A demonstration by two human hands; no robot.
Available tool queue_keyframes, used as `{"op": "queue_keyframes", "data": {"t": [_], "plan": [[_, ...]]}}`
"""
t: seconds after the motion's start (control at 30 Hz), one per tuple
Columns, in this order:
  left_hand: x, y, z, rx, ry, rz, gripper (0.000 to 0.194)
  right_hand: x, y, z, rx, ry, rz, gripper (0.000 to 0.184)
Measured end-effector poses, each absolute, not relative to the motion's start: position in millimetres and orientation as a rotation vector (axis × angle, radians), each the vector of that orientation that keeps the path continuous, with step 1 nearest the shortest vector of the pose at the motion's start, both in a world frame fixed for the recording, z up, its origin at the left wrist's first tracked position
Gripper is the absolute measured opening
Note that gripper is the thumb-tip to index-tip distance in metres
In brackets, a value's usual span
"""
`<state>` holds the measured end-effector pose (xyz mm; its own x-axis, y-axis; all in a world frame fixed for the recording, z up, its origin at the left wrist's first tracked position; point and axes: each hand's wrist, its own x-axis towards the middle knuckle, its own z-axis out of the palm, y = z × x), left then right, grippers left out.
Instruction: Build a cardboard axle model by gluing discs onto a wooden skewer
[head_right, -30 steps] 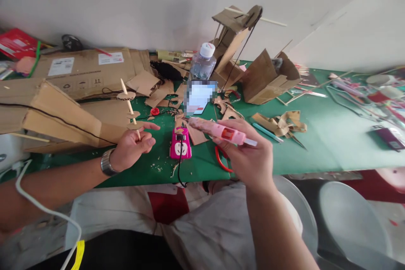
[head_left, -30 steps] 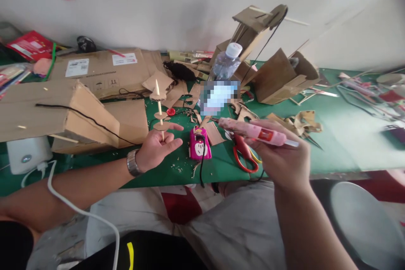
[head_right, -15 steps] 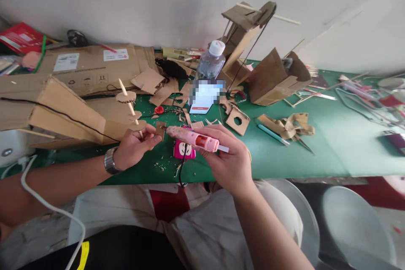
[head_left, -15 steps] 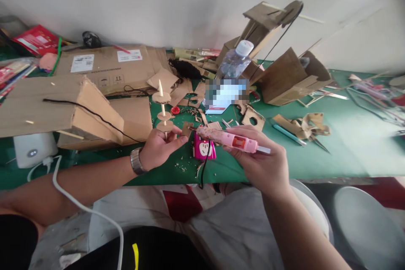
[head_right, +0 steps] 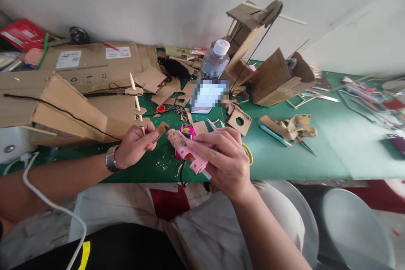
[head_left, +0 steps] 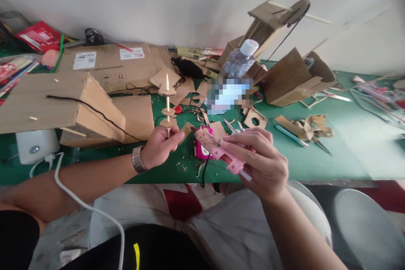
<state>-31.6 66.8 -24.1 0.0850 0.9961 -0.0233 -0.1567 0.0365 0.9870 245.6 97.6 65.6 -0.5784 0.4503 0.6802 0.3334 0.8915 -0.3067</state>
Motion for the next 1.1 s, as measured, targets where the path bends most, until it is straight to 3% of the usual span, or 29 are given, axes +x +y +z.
{"op": "queue_keyframes", "data": {"t": [0.6, 0.87, 1.1], "plan": [[-25, 69, -10, 0.903, 0.948, 1.235, 0.052, 242, 87, 68, -0.56, -2.357, -0.278, 0.025], [-22, 68, -2, 0.804, 0.918, 1.251, 0.047, 251, 80, 69, -0.555, -2.452, -0.454, 0.046], [-23, 67, -2, 0.807, 0.898, 1.244, 0.045, 247, 78, 71, -0.553, -2.417, -0.484, 0.044]]}}
